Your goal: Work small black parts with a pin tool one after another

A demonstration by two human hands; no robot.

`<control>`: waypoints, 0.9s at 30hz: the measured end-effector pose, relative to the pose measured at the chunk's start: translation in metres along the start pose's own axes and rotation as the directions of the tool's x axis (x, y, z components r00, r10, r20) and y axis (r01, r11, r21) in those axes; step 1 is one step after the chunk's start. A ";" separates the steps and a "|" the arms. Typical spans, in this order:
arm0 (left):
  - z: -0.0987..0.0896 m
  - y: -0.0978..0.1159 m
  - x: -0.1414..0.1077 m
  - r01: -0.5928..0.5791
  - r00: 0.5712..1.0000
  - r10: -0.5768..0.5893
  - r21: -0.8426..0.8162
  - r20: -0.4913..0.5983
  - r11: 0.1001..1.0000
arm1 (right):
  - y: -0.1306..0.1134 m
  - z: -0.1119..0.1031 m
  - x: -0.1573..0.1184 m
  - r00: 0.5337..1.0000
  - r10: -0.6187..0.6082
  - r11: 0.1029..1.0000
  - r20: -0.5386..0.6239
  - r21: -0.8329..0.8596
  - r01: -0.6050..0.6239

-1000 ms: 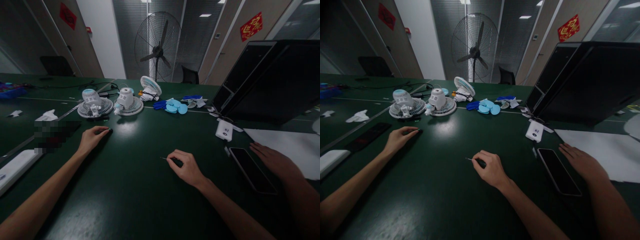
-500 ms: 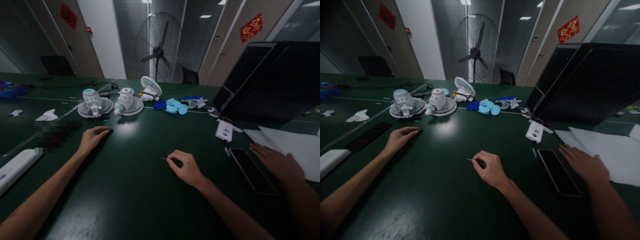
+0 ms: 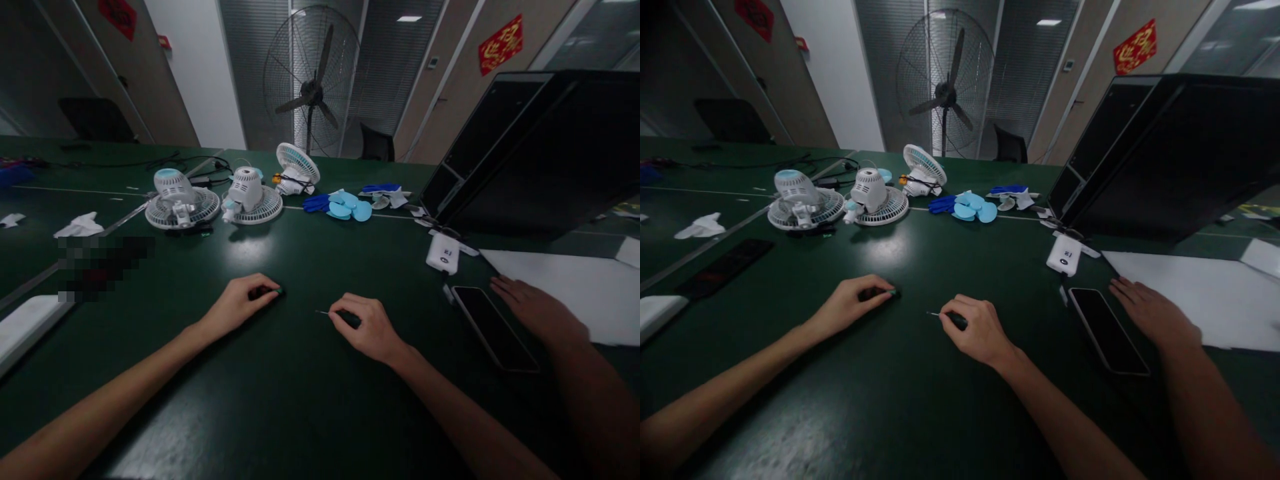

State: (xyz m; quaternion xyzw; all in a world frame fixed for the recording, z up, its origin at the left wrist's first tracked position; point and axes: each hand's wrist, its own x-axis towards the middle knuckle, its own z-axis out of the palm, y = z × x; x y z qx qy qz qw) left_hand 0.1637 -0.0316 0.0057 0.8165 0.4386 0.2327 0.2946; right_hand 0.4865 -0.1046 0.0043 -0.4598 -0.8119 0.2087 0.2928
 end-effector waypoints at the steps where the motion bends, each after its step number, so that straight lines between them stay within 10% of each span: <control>1: 0.016 0.014 0.002 -0.060 0.997 0.062 -0.029 0.054 0.998 | 0.000 0.000 0.000 1.000 -0.009 1.000 0.008 -0.013 0.009; 6: 0.057 0.049 0.010 -0.198 0.972 0.210 -0.116 0.106 0.973 | 0.002 0.001 0.000 1.000 -0.026 0.999 0.014 -0.041 0.027; 27: 0.055 0.045 0.011 -0.226 0.963 0.238 -0.109 0.125 0.968 | -0.001 -0.002 0.001 0.999 -0.043 0.994 0.034 -0.099 0.046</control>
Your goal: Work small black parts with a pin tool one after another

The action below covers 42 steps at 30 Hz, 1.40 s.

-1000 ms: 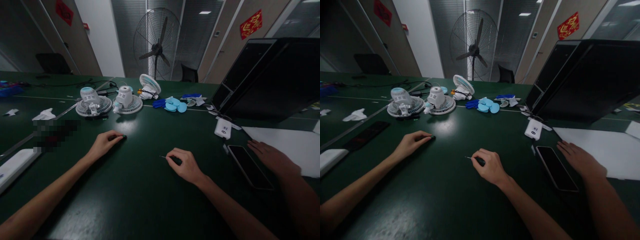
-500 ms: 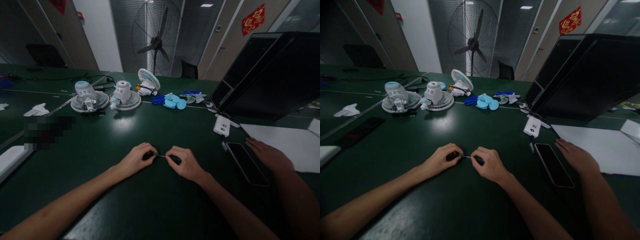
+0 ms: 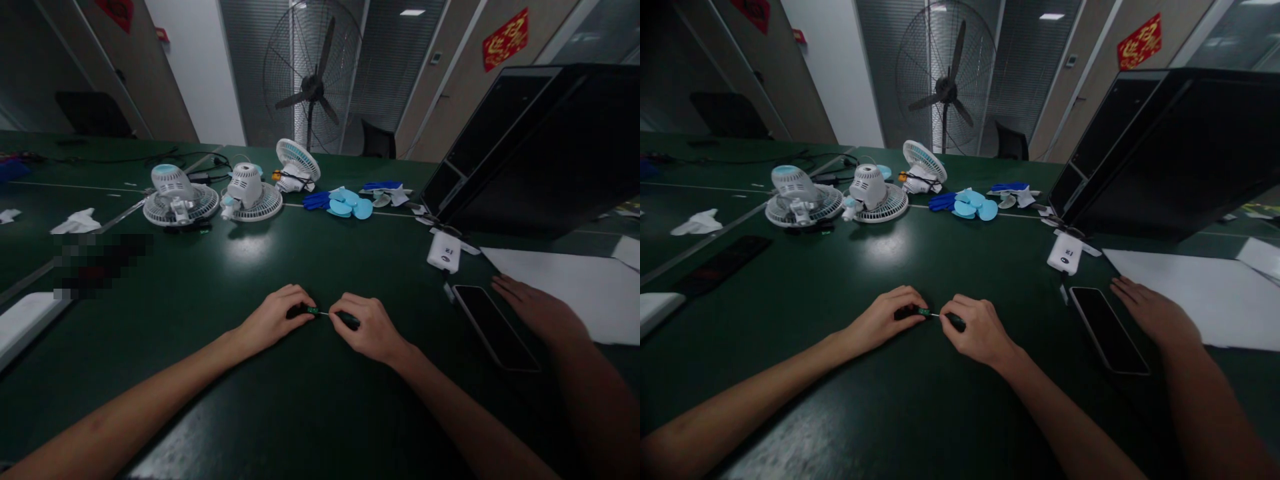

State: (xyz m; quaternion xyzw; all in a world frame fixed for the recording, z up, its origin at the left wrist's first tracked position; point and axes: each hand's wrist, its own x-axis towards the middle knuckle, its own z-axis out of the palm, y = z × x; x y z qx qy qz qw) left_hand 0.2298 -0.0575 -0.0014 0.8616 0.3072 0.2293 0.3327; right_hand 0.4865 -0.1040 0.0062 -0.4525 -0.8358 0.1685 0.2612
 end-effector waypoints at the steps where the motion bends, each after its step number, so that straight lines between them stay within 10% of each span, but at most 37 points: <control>1: 0.000 -0.001 0.000 -0.006 1.000 0.006 -0.002 -0.002 1.000 | 0.000 0.000 0.000 1.000 -0.001 1.000 0.001 -0.002 0.001; 22: -0.015 0.000 -0.009 -0.056 0.994 0.055 0.014 0.094 0.998 | 0.004 -0.003 0.000 0.986 0.065 0.990 -0.151 0.138 -0.044; 29: -0.084 -0.059 -0.027 0.115 0.993 -0.111 0.128 -0.042 0.985 | 0.003 -0.002 0.000 0.988 0.067 0.984 -0.136 0.172 -0.043; 35: -0.170 -0.134 -0.072 0.454 0.863 -0.360 0.231 -0.354 0.861 | 0.005 -0.001 -0.001 0.991 0.070 0.981 -0.111 0.190 -0.048; 42: -0.199 -0.149 -0.104 0.569 0.776 -0.465 0.155 -0.427 0.807 | 0.004 -0.001 -0.001 0.991 0.069 0.987 -0.118 0.155 -0.050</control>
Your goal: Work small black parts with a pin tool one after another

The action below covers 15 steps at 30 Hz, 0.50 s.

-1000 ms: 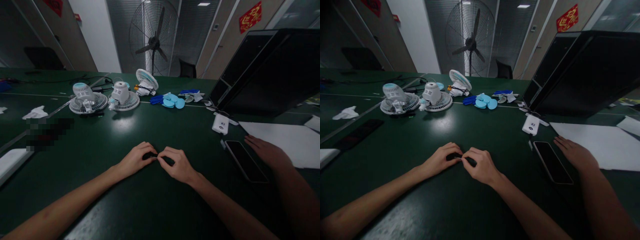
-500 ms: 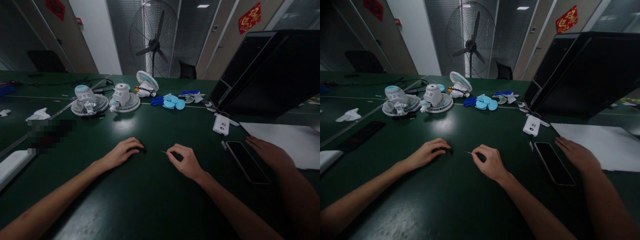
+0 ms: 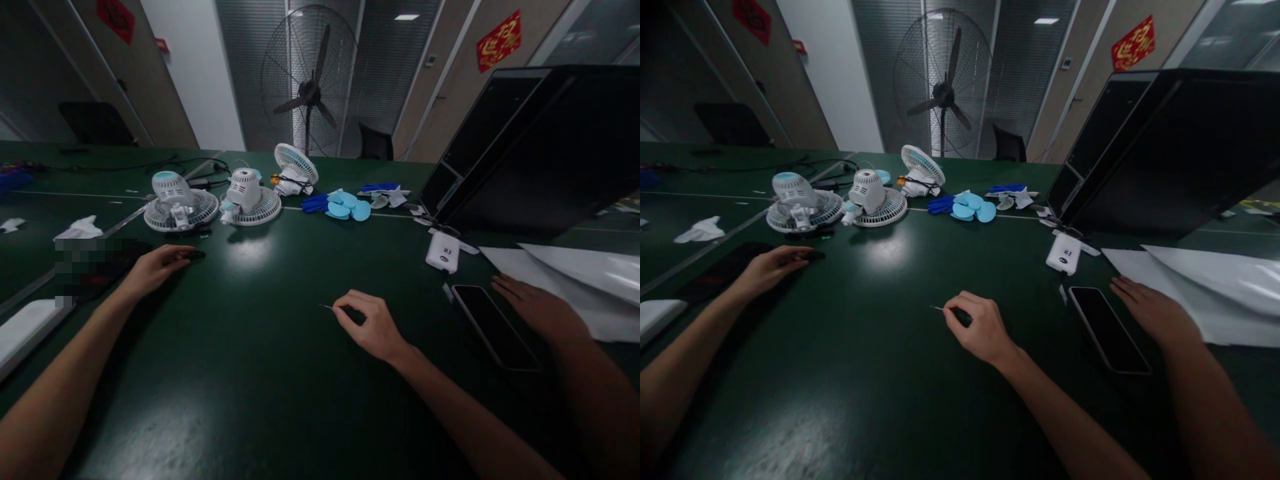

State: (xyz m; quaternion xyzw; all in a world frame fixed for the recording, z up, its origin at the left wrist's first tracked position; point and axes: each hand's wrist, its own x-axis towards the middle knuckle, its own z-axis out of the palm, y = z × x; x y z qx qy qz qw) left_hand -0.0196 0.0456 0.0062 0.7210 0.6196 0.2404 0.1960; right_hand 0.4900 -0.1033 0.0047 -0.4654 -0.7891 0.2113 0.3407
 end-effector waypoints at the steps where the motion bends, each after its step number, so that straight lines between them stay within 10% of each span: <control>1: -0.002 0.000 -0.001 0.020 1.000 -0.020 -0.004 0.007 1.000 | 0.000 0.000 0.000 1.000 -0.002 1.000 0.003 0.005 0.002; 15: -0.023 -0.015 0.000 0.055 0.996 -0.068 0.221 0.050 0.974 | 0.002 0.000 -0.002 0.999 0.016 0.999 0.036 0.032 -0.017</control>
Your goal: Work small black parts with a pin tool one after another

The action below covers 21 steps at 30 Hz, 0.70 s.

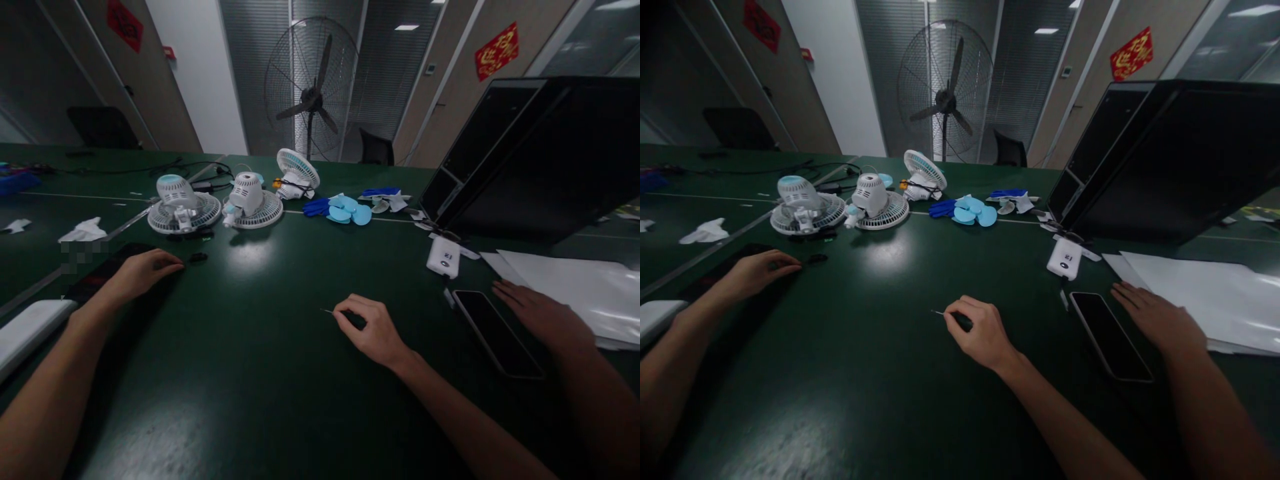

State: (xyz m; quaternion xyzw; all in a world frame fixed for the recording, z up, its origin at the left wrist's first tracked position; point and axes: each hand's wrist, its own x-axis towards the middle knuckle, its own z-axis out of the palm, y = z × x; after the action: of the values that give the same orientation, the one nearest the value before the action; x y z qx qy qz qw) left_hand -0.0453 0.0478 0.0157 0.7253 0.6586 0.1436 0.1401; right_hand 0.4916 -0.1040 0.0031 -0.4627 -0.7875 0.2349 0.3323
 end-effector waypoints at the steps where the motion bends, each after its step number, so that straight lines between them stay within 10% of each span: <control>1: -0.001 0.002 -0.001 -0.006 1.000 0.006 0.004 -0.029 1.000 | 0.000 0.000 0.000 1.000 0.000 1.000 0.004 0.002 0.000; 6: 0.007 0.031 -0.009 -0.113 0.966 0.112 0.005 -0.233 0.994 | -0.003 -0.001 0.000 1.000 -0.006 1.000 0.014 0.010 0.006; 21: 0.025 0.045 -0.004 -0.059 0.979 0.047 -0.056 -0.200 0.997 | -0.002 0.000 0.001 1.000 -0.025 0.999 -0.009 -0.035 0.025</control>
State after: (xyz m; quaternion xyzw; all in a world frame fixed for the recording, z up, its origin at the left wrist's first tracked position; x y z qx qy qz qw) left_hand 0.0051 0.0398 0.0096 0.7199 0.6451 0.2389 0.0922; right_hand 0.4897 -0.1042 0.0045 -0.4598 -0.7957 0.2147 0.3308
